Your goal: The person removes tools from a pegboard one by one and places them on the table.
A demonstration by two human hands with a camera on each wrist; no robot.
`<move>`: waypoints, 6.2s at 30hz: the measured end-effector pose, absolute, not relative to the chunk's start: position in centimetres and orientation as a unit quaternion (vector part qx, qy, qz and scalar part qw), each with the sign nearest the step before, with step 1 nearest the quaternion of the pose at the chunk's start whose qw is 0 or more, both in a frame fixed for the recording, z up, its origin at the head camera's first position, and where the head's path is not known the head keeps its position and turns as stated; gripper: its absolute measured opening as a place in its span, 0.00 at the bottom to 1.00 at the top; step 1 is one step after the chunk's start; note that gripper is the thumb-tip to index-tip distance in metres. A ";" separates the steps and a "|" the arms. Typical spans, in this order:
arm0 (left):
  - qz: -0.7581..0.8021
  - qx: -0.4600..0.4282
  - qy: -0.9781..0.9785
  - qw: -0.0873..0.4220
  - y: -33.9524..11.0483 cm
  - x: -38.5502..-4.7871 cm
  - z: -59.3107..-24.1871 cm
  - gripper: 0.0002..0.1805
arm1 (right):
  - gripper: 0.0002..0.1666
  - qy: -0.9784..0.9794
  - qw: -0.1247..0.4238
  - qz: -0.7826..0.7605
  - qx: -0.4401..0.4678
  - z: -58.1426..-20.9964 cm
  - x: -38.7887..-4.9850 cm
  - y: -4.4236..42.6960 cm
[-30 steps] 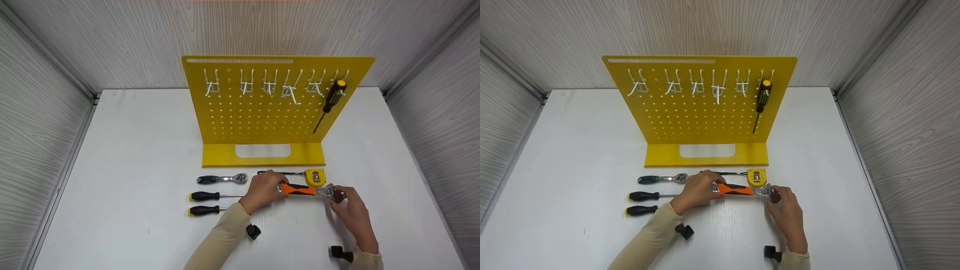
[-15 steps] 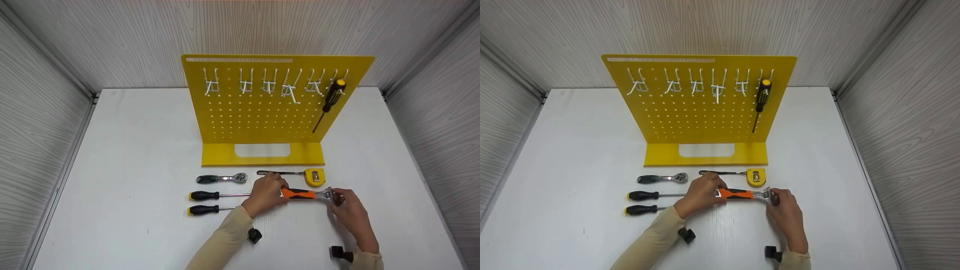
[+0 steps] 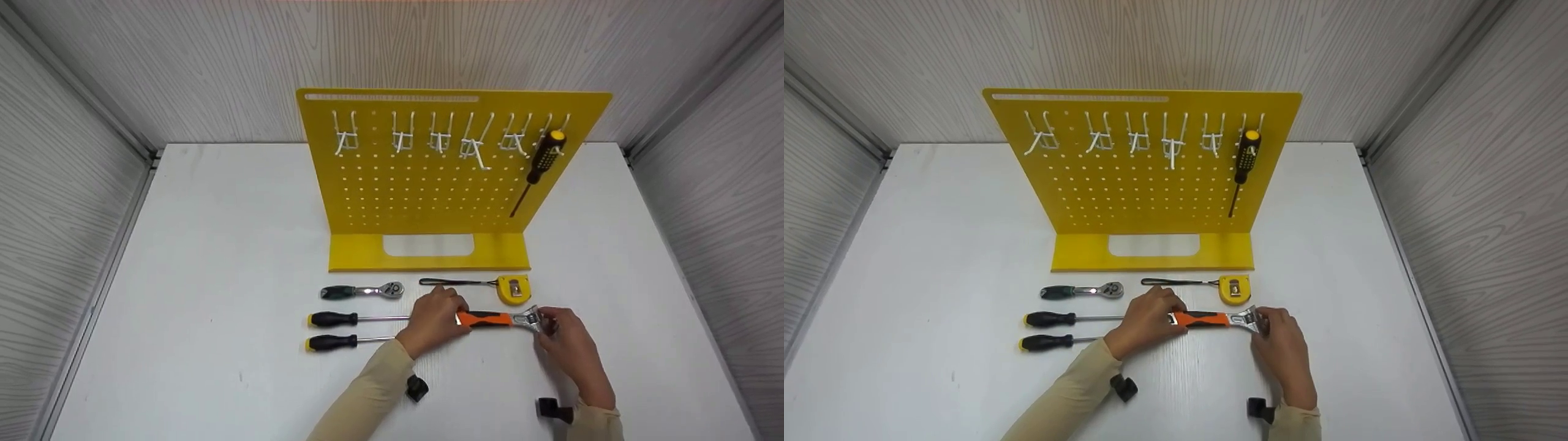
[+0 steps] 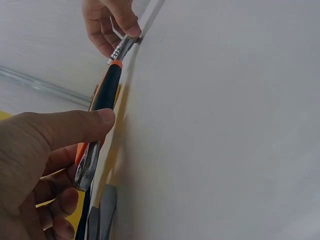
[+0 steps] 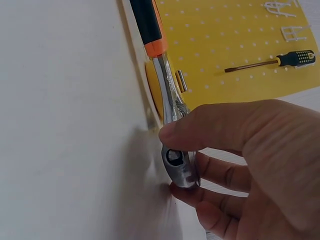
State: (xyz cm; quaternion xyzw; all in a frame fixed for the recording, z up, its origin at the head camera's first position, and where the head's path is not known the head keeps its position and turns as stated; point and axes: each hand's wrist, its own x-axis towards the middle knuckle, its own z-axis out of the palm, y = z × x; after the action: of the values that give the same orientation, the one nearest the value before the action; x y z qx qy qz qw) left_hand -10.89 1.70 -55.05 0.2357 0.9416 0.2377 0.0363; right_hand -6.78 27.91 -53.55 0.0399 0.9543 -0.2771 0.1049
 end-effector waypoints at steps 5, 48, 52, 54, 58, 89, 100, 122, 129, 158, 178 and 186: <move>0.238 0.234 0.942 0.036 1.8 -10.9 -55.1 0.18 | 0.27 0.959 0.090 -0.269 0.030 -53.7 -6.8 28.0; 0.303 0.201 0.921 0.138 1.5 -11.4 -54.8 0.16 | 0.25 0.958 0.119 -0.258 0.029 -53.6 -7.5 28.3; 0.315 0.198 0.917 0.145 1.3 -11.5 -54.7 0.15 | 0.25 0.957 0.122 -0.262 0.032 -53.5 -7.6 28.3; 0.311 0.198 0.918 0.147 1.2 -11.5 -54.6 0.16 | 0.25 0.957 0.123 -0.262 0.031 -53.5 -7.5 28.2; 0.310 0.196 0.919 0.146 1.0 -11.5 -54.5 0.16 | 0.26 0.958 0.119 -0.260 0.027 -53.5 -7.4 28.3; 0.553 0.151 0.815 0.088 -1.6 -12.0 -50.7 0.17 | 0.28 0.944 0.058 -0.318 0.066 -52.3 -7.0 28.5; 0.636 0.152 0.754 0.056 -1.6 -12.6 -48.8 0.18 | 0.28 0.935 -0.024 -0.348 0.064 -52.3 -7.4 28.2; 0.624 0.160 0.764 0.044 0.5 -15.4 -45.0 0.24 | 0.37 0.900 -0.091 -0.420 0.071 -51.7 -10.7 24.7; 0.608 0.166 0.775 0.050 1.4 -16.3 -43.7 0.26 | 0.42 0.893 -0.097 -0.434 0.073 -50.9 -12.2 23.8; 0.621 0.157 0.760 0.112 4.7 -20.3 -43.8 0.38 | 0.49 0.815 -0.003 -0.578 0.040 -50.6 -17.5 20.8; 0.639 0.108 0.746 0.157 6.2 -21.4 -44.0 0.35 | 0.30 0.752 -0.018 -0.655 0.075 -50.6 -19.0 19.8; 0.652 0.121 0.735 0.144 6.3 -21.9 -43.5 0.36 | 0.28 0.733 -0.047 -0.673 0.086 -50.4 -19.2 20.1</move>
State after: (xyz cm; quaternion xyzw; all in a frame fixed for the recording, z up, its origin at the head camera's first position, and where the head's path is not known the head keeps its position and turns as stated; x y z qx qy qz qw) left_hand -21.94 6.30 -43.47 0.1207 0.7347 0.6518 0.1445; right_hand -19.24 20.12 -50.42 0.0863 0.7333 -0.6728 -0.0471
